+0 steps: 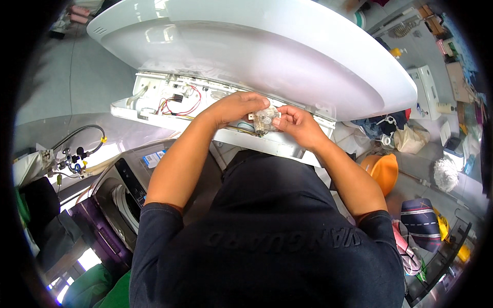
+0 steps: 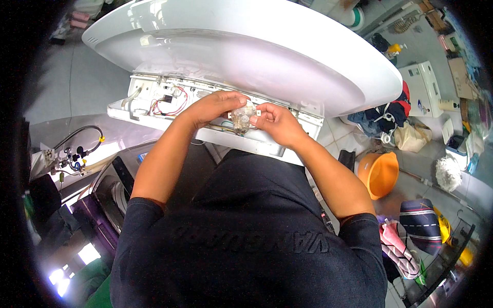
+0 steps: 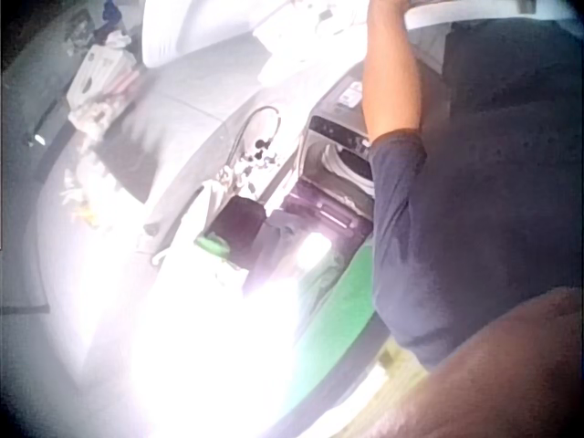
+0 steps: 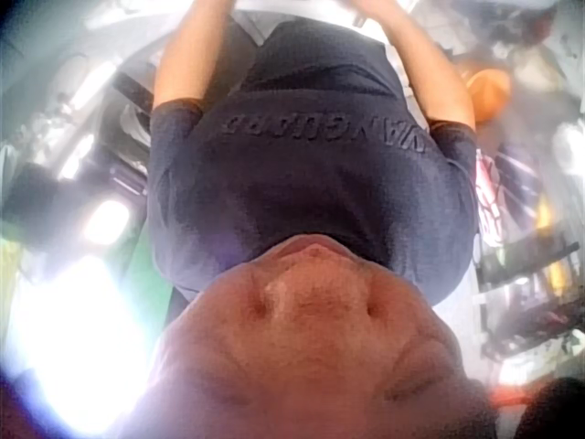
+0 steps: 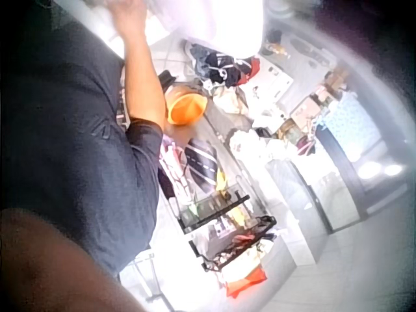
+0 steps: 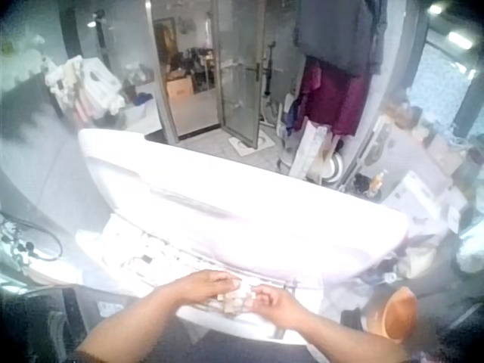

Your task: The person works on the internal wiring of a white appliance, likely a washing machine, using a screwdriver to loosen and tighten connections on a small component. They manipulate wires and a white plastic part within the open top compartment of the machine.

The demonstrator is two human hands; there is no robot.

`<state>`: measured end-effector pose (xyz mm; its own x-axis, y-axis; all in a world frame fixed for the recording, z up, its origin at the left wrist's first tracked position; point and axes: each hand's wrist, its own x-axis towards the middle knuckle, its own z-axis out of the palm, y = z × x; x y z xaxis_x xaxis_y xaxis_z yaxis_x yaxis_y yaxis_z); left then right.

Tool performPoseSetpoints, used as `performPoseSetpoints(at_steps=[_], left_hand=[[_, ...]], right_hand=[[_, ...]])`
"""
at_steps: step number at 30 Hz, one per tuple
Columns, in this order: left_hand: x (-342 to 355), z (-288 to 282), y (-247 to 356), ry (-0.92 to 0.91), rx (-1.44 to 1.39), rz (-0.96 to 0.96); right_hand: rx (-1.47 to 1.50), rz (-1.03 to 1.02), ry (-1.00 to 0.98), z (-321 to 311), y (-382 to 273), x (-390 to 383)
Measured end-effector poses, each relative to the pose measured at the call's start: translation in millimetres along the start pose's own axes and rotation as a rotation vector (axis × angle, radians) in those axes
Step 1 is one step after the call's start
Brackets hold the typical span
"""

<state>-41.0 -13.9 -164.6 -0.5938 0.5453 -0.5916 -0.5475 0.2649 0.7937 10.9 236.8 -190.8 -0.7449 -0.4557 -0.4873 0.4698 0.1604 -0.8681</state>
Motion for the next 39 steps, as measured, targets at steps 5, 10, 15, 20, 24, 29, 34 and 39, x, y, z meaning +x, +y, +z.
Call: performPoseSetpoints(at_steps=[5, 10, 15, 20, 24, 29, 34, 39], left_hand=[[3.4, 0.1, -1.9, 0.023, 0.015, -0.019], [7.2, -2.0, -5.8, 0.019, 0.022, -0.039], [3.7, 0.9, -1.8, 0.016, 0.001, -0.071], [5.8, 1.9, -3.1, 0.025, 0.004, -0.079], [9.0, -0.2, -4.7, 0.034, 0.046, -0.099], [13.6, 0.1, -13.4, 0.058, 0.071, -0.073], [12.9, -4.4, -8.1, -0.005, 0.082, -0.089], [7.8, -7.4, -7.1, -0.092, 0.066, 0.000]], right_hand=[[0.049, -0.017, 0.005, 1.5, 10.5, 3.2], [0.082, -0.022, -0.004, 3.4, 8.7, 2.2], [0.078, -0.021, -0.005, 3.9, 6.2, 1.3], [0.077, -0.003, -0.002, 3.6, 5.3, 1.8], [0.066, 0.019, 0.003, 5.1, 0.8, 0.2], [0.089, 0.062, -0.006, 4.5, -0.8, 1.4], [0.118, 0.059, 0.020, 2.8, -1.5, 3.9], [0.099, 0.051, 0.056, 2.2, -8.3, 3.4]])
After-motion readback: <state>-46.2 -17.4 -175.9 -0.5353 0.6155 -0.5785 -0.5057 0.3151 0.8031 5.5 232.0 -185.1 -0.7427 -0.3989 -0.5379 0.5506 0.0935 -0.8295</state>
